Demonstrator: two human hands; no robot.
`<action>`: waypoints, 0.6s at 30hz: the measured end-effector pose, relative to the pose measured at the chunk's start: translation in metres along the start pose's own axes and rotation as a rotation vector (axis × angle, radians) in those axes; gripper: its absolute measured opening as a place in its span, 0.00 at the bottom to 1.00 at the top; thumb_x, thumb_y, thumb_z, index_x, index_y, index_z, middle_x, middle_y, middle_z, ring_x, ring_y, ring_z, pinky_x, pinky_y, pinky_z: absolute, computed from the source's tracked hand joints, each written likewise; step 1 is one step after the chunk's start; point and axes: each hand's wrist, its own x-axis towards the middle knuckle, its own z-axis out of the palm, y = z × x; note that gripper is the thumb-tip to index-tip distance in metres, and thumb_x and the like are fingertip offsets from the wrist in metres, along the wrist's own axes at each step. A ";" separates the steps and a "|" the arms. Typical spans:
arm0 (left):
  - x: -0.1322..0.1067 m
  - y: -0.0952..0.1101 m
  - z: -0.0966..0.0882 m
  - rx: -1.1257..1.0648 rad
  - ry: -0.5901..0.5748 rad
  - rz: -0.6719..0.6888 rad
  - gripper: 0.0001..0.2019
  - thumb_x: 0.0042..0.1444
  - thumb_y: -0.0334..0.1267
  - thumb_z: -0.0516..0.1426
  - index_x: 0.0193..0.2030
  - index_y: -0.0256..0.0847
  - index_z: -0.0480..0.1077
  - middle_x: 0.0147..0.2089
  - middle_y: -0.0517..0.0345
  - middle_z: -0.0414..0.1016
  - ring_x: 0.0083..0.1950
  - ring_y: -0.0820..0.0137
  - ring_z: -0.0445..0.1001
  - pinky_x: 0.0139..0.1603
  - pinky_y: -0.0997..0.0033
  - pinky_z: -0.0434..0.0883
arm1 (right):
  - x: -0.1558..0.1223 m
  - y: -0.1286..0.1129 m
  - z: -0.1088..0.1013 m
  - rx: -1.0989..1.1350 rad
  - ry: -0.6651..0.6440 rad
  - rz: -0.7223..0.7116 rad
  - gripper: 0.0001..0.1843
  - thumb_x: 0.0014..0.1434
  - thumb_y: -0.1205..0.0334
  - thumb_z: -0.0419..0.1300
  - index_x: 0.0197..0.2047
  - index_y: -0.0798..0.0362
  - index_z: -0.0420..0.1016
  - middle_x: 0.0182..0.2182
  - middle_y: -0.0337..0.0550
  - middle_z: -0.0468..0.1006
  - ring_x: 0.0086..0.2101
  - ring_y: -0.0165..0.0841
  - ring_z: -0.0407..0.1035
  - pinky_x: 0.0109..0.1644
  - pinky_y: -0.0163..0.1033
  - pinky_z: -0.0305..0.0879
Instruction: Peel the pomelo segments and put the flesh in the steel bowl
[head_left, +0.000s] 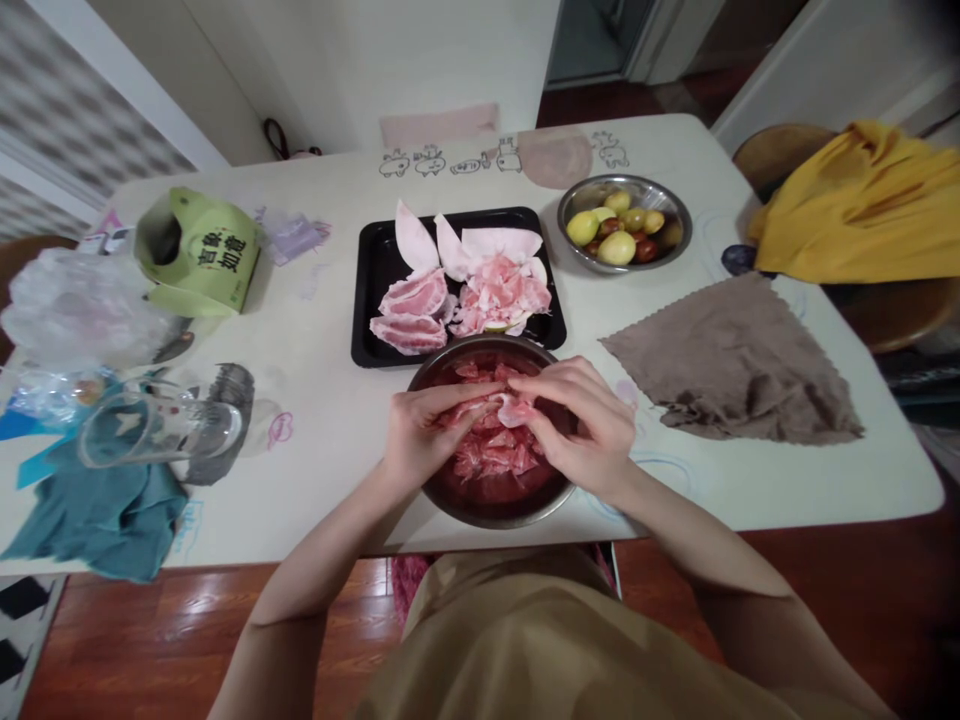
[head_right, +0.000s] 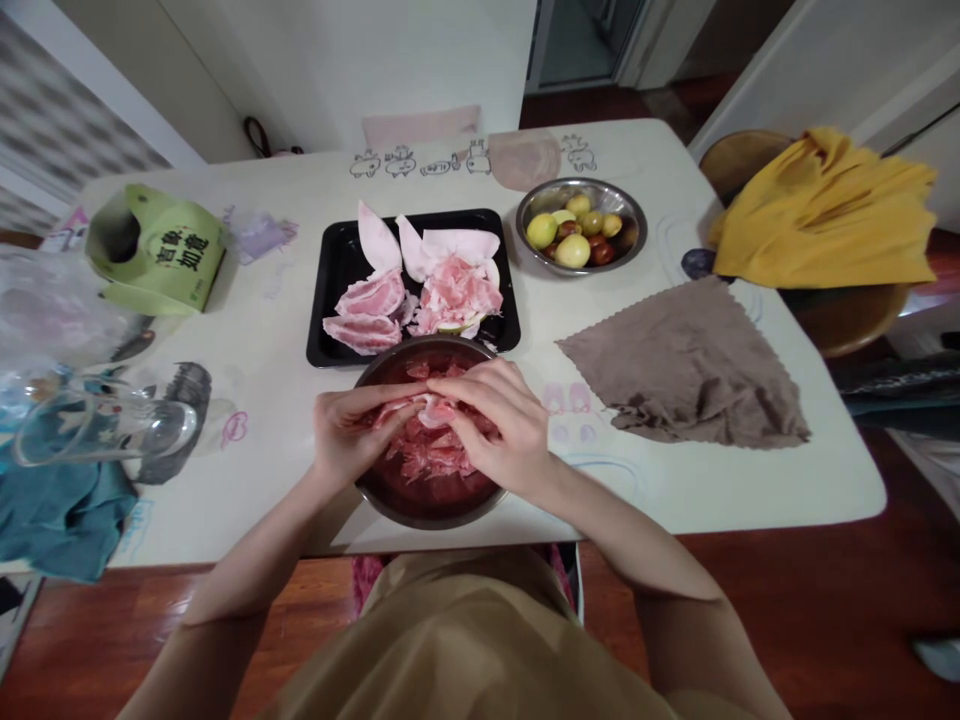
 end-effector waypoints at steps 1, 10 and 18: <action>-0.001 -0.001 0.000 0.013 0.004 0.024 0.13 0.59 0.31 0.67 0.50 0.45 0.82 0.46 0.58 0.87 0.43 0.69 0.87 0.49 0.75 0.82 | -0.001 0.000 0.000 -0.040 -0.018 -0.018 0.19 0.61 0.73 0.66 0.53 0.46 0.80 0.37 0.42 0.83 0.36 0.35 0.75 0.42 0.46 0.73; 0.000 0.001 -0.002 0.133 -0.031 0.137 0.13 0.62 0.27 0.62 0.51 0.42 0.81 0.46 0.57 0.87 0.44 0.70 0.87 0.49 0.77 0.82 | -0.004 0.003 -0.002 -0.272 -0.142 -0.157 0.09 0.66 0.69 0.63 0.49 0.52 0.77 0.37 0.44 0.82 0.38 0.36 0.73 0.47 0.47 0.70; -0.004 0.002 -0.003 0.250 -0.055 0.229 0.13 0.62 0.24 0.60 0.51 0.38 0.79 0.46 0.55 0.87 0.43 0.71 0.86 0.48 0.78 0.82 | -0.007 0.012 -0.001 -0.429 -0.207 -0.345 0.08 0.69 0.66 0.59 0.50 0.57 0.74 0.37 0.50 0.82 0.40 0.39 0.72 0.45 0.46 0.71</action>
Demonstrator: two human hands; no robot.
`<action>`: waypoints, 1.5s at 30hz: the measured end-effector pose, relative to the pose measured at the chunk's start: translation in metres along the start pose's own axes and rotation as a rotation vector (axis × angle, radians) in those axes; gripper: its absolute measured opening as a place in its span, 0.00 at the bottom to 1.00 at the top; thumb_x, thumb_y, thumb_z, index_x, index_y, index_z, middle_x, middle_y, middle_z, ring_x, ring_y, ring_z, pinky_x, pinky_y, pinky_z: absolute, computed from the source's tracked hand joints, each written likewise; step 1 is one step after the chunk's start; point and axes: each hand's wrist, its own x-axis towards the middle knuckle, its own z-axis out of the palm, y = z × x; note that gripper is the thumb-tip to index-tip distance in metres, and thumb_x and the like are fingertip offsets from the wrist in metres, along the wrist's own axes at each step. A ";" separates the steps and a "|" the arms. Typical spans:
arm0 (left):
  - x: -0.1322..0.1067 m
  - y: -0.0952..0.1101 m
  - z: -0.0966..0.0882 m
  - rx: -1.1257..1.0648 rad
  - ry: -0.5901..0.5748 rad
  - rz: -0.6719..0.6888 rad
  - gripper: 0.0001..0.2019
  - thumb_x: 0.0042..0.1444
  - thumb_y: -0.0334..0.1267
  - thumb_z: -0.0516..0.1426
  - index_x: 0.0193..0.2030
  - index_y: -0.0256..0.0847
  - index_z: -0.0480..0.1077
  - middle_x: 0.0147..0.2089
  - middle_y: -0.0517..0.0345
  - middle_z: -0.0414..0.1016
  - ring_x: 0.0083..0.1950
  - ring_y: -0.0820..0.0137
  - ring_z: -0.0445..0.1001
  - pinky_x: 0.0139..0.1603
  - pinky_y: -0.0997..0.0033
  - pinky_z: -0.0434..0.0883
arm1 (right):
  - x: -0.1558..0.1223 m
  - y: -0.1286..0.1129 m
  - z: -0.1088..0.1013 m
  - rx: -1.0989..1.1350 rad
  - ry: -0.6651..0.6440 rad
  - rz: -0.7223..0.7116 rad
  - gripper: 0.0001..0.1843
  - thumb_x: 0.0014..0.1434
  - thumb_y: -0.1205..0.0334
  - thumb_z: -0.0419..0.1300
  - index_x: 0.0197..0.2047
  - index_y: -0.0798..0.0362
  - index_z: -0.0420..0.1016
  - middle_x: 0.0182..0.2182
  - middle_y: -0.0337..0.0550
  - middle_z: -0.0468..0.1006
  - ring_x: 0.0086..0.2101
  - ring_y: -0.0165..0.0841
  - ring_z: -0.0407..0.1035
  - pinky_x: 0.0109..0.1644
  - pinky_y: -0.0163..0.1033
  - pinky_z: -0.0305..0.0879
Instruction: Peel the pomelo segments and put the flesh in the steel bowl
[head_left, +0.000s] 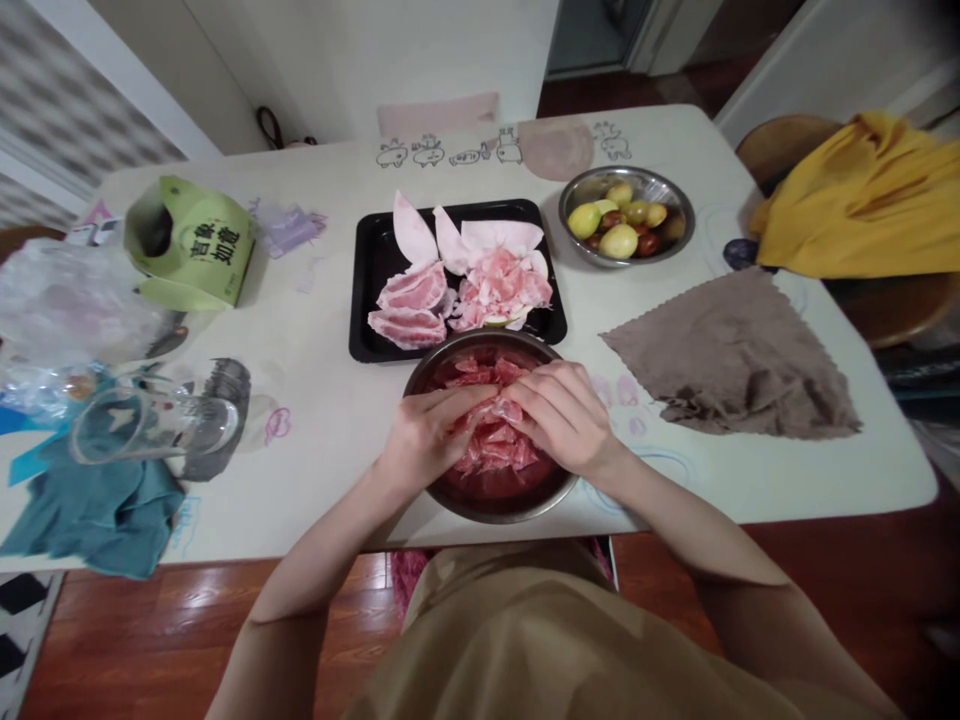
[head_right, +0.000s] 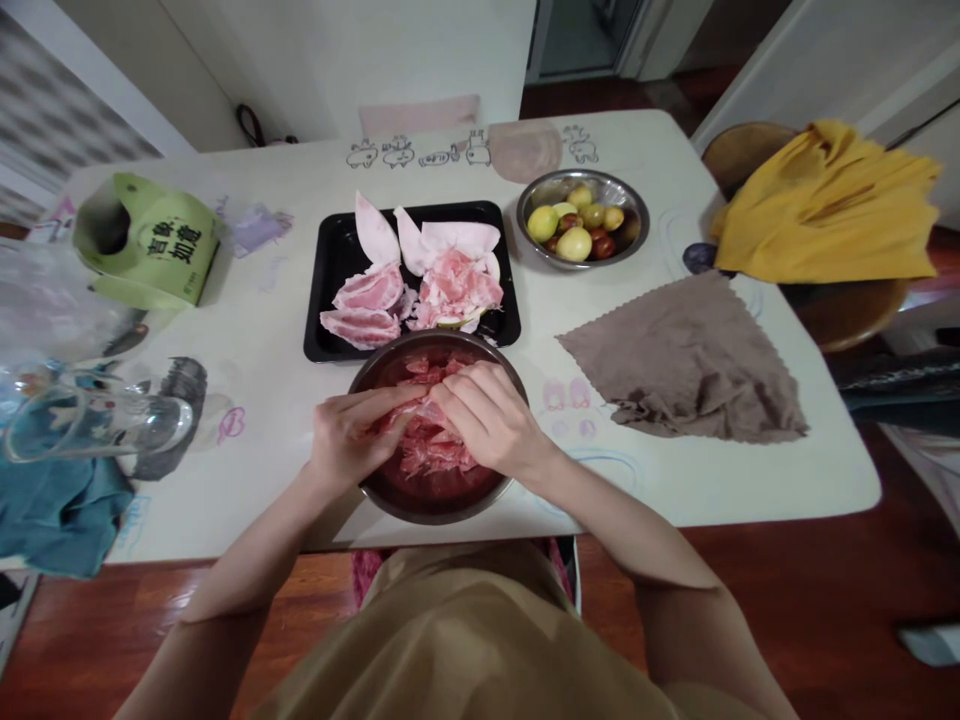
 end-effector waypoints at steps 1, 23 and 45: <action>-0.001 0.000 -0.001 0.024 -0.002 0.012 0.14 0.61 0.24 0.59 0.52 0.38 0.79 0.46 0.54 0.87 0.43 0.71 0.86 0.49 0.77 0.82 | 0.000 0.000 0.000 -0.010 0.003 -0.015 0.08 0.69 0.67 0.59 0.49 0.58 0.74 0.37 0.51 0.82 0.40 0.39 0.72 0.45 0.46 0.72; 0.014 0.004 -0.006 -0.387 0.029 -0.466 0.07 0.58 0.39 0.68 0.43 0.42 0.84 0.41 0.55 0.87 0.41 0.65 0.87 0.44 0.72 0.83 | 0.006 -0.001 -0.002 0.332 0.141 0.331 0.12 0.65 0.71 0.62 0.48 0.48 0.80 0.38 0.44 0.82 0.37 0.35 0.76 0.43 0.45 0.72; 0.011 -0.003 0.002 -0.411 0.114 -0.516 0.08 0.61 0.39 0.66 0.45 0.41 0.82 0.45 0.53 0.87 0.45 0.67 0.85 0.51 0.71 0.81 | 0.003 0.007 -0.004 0.614 -0.020 0.771 0.07 0.65 0.62 0.63 0.43 0.49 0.83 0.40 0.42 0.86 0.39 0.35 0.80 0.46 0.42 0.77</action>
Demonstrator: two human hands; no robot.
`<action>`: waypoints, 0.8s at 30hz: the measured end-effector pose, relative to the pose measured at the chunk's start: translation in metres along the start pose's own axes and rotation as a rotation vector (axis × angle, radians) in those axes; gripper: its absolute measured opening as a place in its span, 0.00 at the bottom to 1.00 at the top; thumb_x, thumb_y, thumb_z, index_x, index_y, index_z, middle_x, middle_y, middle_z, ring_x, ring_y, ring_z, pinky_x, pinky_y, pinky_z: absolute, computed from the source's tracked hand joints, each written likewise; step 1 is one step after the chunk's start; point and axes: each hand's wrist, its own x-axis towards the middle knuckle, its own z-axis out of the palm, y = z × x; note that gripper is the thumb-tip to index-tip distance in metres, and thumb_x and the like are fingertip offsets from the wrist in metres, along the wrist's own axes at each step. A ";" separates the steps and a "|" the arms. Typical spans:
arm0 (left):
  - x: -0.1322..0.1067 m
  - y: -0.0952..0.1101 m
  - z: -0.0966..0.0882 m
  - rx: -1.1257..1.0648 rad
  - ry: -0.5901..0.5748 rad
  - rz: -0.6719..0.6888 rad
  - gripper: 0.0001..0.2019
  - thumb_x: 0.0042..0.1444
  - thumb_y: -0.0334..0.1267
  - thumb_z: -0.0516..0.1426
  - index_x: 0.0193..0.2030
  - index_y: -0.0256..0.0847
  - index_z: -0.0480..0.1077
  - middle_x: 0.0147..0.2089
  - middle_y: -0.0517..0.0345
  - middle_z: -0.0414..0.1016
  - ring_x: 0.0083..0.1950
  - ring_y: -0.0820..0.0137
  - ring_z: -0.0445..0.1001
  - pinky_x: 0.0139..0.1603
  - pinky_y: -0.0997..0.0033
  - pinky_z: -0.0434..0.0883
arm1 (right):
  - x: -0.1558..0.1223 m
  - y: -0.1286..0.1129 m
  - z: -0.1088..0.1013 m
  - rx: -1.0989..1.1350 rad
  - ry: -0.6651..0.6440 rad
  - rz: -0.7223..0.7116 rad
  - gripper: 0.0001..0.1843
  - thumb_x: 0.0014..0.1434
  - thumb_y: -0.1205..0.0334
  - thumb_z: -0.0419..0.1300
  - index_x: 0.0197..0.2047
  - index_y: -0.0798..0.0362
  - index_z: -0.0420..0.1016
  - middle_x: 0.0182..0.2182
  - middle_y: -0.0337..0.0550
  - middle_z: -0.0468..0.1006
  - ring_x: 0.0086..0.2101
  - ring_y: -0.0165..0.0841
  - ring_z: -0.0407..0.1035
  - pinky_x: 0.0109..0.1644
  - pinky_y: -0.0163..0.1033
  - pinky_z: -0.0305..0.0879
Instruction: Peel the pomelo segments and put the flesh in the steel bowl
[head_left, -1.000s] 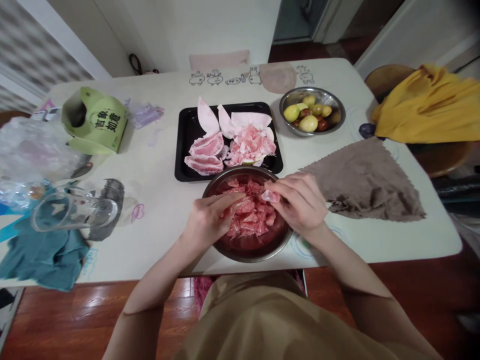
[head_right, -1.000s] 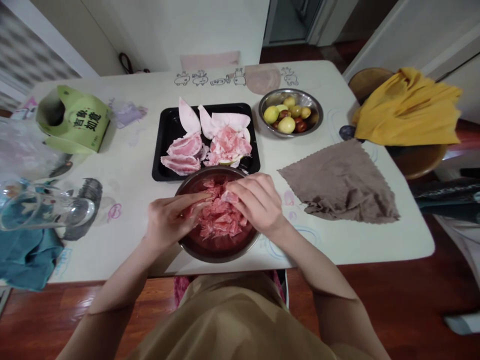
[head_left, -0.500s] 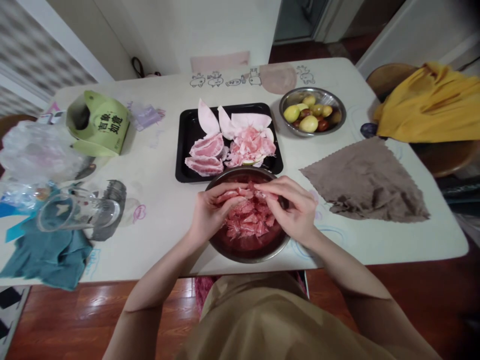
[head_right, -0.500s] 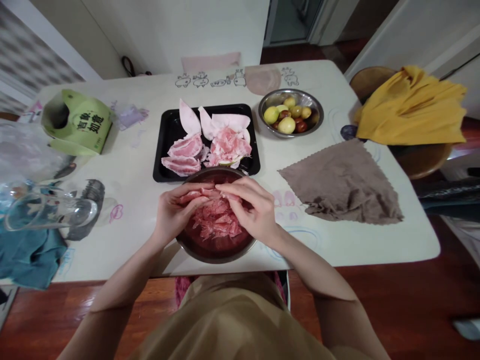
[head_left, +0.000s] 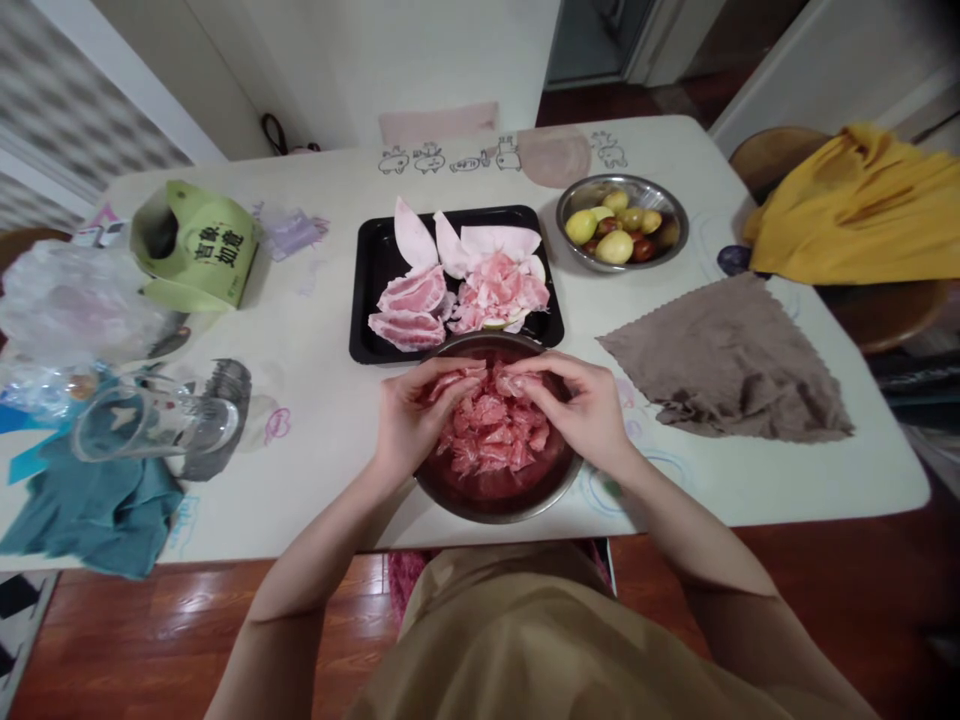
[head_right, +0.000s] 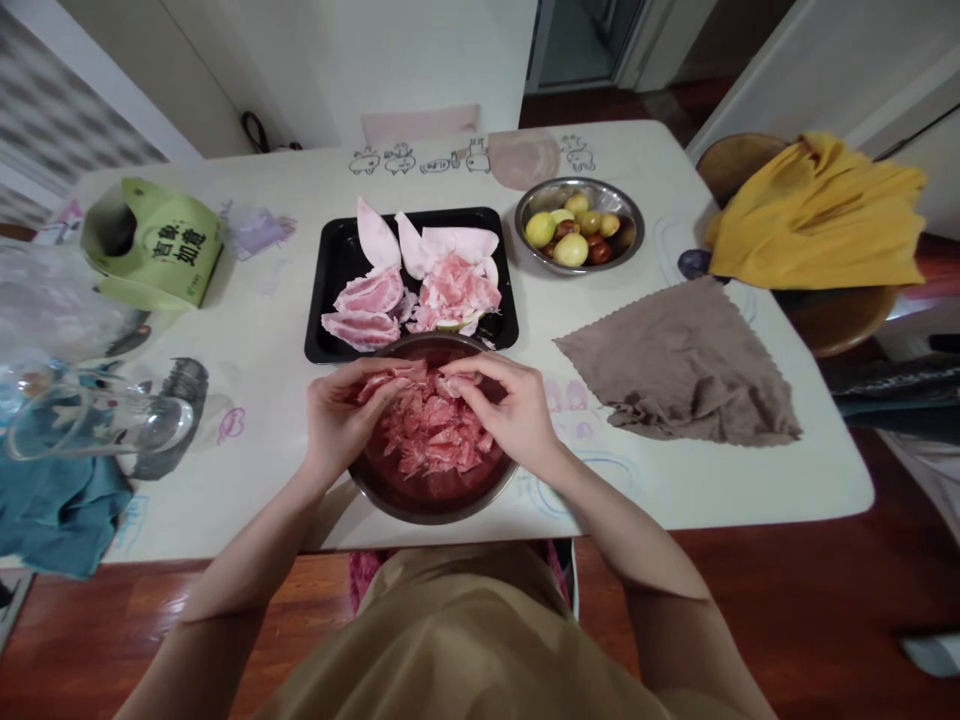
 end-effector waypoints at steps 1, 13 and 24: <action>0.000 0.000 0.000 0.007 -0.007 0.000 0.08 0.61 0.39 0.66 0.45 0.41 0.82 0.45 0.53 0.87 0.45 0.66 0.85 0.51 0.70 0.81 | 0.000 0.000 0.000 0.019 0.011 0.035 0.07 0.64 0.61 0.64 0.43 0.49 0.83 0.40 0.42 0.87 0.39 0.35 0.80 0.45 0.42 0.77; 0.006 -0.005 -0.002 -0.026 -0.034 0.079 0.06 0.59 0.38 0.68 0.43 0.42 0.83 0.43 0.52 0.86 0.44 0.67 0.84 0.49 0.70 0.80 | 0.032 -0.007 -0.017 -0.095 0.032 -0.127 0.04 0.62 0.64 0.66 0.41 0.49 0.83 0.37 0.39 0.86 0.37 0.33 0.80 0.44 0.39 0.76; 0.002 -0.002 0.000 -0.029 -0.008 0.071 0.07 0.58 0.37 0.68 0.43 0.43 0.84 0.43 0.53 0.87 0.44 0.66 0.86 0.50 0.69 0.82 | 0.043 -0.027 -0.015 -0.125 -0.125 -0.420 0.08 0.65 0.68 0.62 0.44 0.49 0.82 0.36 0.40 0.85 0.36 0.32 0.78 0.44 0.40 0.75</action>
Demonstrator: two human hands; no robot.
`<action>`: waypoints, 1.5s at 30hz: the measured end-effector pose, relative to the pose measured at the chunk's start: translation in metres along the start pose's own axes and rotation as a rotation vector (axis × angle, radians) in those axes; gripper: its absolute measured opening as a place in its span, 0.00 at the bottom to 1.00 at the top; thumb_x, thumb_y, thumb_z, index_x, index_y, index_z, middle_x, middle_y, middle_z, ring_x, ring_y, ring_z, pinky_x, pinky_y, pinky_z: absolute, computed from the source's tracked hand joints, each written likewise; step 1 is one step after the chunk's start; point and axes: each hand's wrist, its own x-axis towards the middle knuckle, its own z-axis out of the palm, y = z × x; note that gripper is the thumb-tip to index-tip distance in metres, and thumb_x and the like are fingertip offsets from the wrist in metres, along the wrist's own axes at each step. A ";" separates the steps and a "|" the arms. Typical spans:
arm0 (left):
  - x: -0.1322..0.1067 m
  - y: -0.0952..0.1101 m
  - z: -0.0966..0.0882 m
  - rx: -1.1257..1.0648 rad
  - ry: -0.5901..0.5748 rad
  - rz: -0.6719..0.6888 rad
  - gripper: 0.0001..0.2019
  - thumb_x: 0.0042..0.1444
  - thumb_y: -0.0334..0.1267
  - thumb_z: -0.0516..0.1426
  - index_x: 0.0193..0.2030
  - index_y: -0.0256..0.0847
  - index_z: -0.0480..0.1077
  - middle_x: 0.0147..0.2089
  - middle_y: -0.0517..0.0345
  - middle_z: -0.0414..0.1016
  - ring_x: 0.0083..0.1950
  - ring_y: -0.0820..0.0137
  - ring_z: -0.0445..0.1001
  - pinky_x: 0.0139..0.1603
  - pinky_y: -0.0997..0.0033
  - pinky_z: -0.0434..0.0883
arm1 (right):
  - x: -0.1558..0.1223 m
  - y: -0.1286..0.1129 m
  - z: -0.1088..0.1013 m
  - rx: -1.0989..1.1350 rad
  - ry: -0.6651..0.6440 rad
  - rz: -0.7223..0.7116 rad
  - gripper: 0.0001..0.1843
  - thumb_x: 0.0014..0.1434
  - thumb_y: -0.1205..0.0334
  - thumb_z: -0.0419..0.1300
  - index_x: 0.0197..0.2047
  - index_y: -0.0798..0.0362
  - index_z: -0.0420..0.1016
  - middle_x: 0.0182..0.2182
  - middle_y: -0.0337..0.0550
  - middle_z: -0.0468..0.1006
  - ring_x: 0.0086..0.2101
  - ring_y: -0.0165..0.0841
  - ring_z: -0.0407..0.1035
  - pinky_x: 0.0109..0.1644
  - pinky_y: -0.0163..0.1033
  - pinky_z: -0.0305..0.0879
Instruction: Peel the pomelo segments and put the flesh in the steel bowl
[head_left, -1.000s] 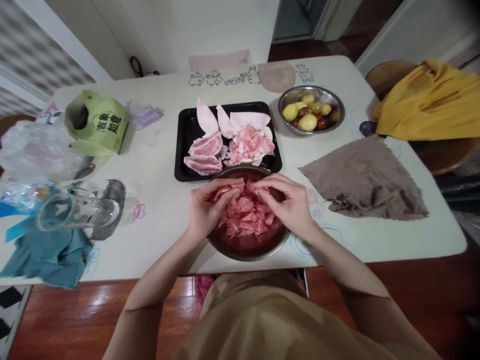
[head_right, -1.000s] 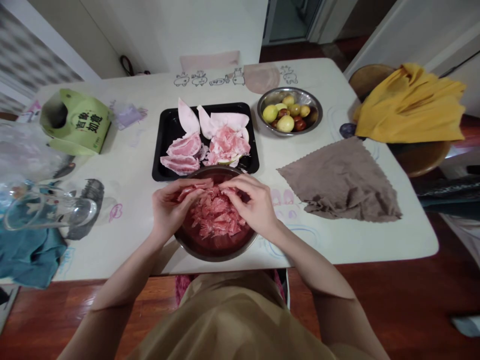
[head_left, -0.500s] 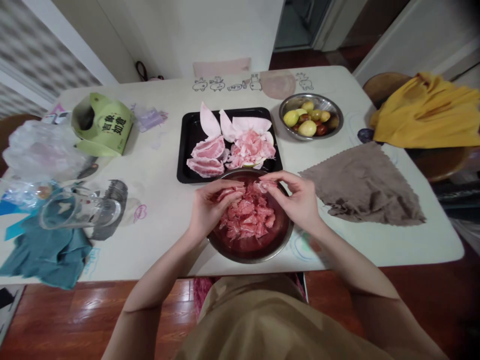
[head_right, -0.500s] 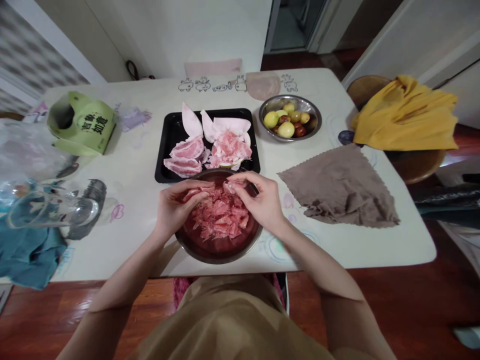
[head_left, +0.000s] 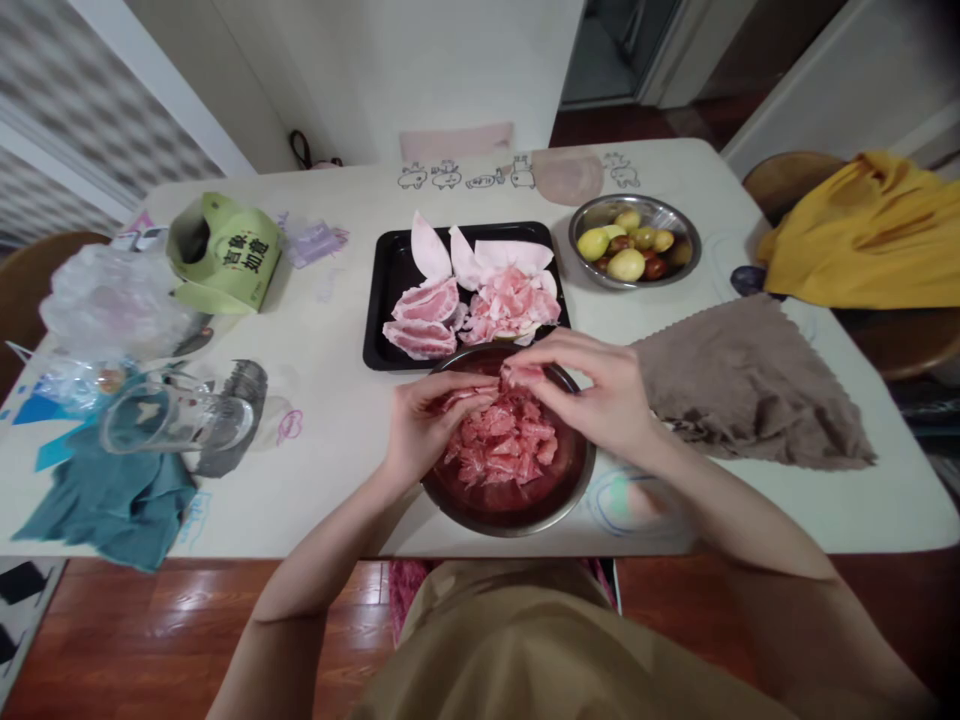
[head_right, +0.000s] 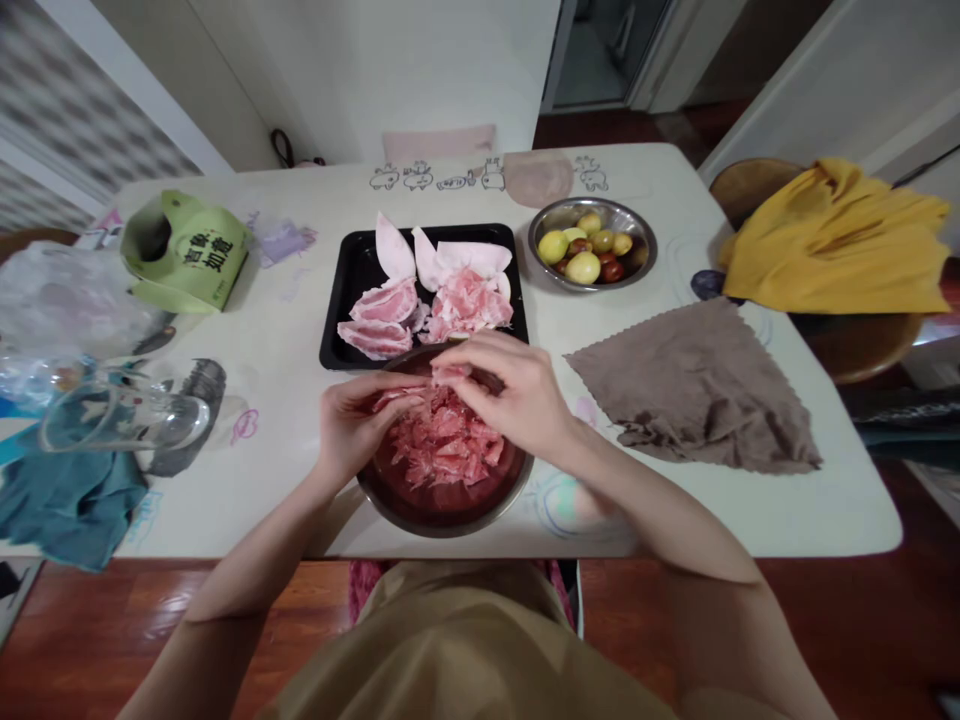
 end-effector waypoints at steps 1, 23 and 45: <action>-0.001 0.000 0.000 0.015 0.012 0.008 0.07 0.58 0.37 0.68 0.43 0.43 0.84 0.43 0.53 0.87 0.43 0.66 0.86 0.49 0.70 0.82 | -0.003 0.001 0.002 -0.014 -0.026 -0.064 0.10 0.66 0.69 0.61 0.46 0.49 0.81 0.36 0.41 0.84 0.36 0.32 0.77 0.44 0.41 0.75; 0.000 0.000 -0.006 0.012 -0.223 0.218 0.08 0.62 0.29 0.64 0.46 0.42 0.80 0.42 0.53 0.82 0.44 0.70 0.80 0.48 0.73 0.77 | -0.018 0.003 0.004 -0.651 0.026 -0.746 0.11 0.69 0.69 0.59 0.38 0.52 0.82 0.33 0.41 0.84 0.36 0.31 0.75 0.42 0.38 0.74; 0.002 -0.009 -0.003 0.352 -0.336 0.301 0.08 0.65 0.31 0.61 0.48 0.41 0.79 0.48 0.52 0.84 0.50 0.64 0.82 0.56 0.61 0.79 | -0.003 0.027 0.009 0.049 0.294 0.096 0.08 0.62 0.69 0.64 0.40 0.45 0.82 0.31 0.36 0.83 0.32 0.31 0.74 0.38 0.41 0.70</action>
